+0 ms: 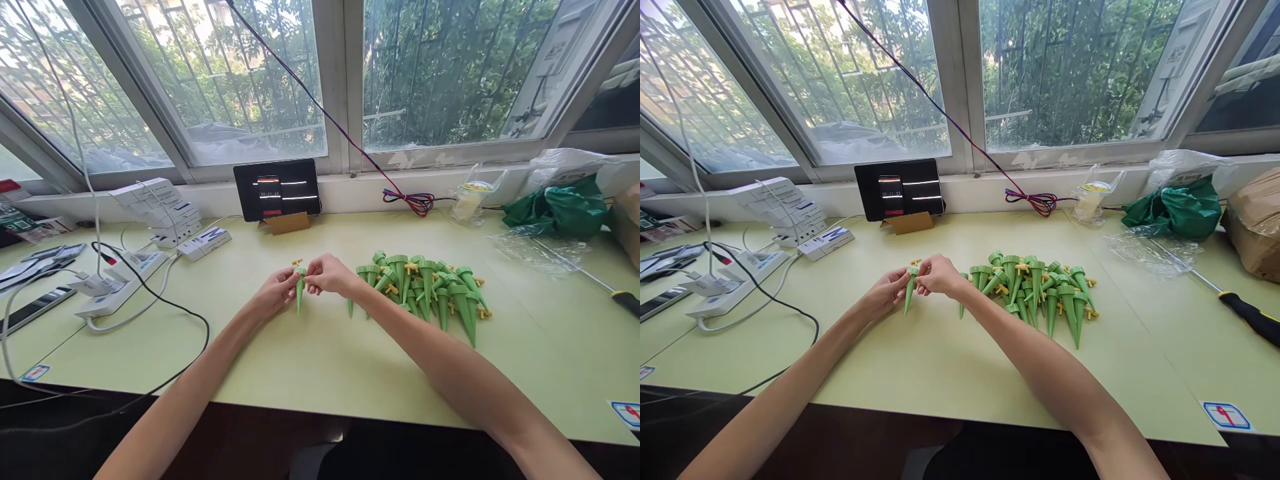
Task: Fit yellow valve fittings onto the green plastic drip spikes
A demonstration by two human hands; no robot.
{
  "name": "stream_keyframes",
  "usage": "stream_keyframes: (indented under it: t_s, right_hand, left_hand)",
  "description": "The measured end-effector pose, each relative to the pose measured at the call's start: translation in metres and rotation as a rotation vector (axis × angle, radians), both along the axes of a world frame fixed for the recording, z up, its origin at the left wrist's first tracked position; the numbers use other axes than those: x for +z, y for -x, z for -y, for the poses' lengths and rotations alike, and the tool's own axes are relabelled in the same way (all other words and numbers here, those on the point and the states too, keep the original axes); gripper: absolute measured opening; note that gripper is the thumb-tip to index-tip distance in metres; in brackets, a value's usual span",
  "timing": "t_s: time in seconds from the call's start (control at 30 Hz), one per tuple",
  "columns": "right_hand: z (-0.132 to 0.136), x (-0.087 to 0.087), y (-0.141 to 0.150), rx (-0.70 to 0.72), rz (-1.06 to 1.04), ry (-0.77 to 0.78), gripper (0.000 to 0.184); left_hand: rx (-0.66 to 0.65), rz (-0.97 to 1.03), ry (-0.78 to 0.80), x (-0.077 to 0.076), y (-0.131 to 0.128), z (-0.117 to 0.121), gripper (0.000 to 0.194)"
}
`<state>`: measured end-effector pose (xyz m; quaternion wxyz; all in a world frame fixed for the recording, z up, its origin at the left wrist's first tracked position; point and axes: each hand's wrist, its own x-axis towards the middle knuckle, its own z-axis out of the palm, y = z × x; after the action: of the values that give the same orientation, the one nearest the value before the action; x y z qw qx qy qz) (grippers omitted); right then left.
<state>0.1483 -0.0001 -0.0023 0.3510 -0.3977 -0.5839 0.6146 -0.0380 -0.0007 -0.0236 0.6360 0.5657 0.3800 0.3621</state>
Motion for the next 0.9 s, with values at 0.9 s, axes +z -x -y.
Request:
stream_keyframes:
  t_s: [0.9]
  right_hand:
    - [-0.0001,-0.0035,0.0021,-0.051,-0.071,0.128,0.019]
  left_hand:
    - [0.062,0.02,-0.019,-0.001,-0.0018,0.0004,0.039]
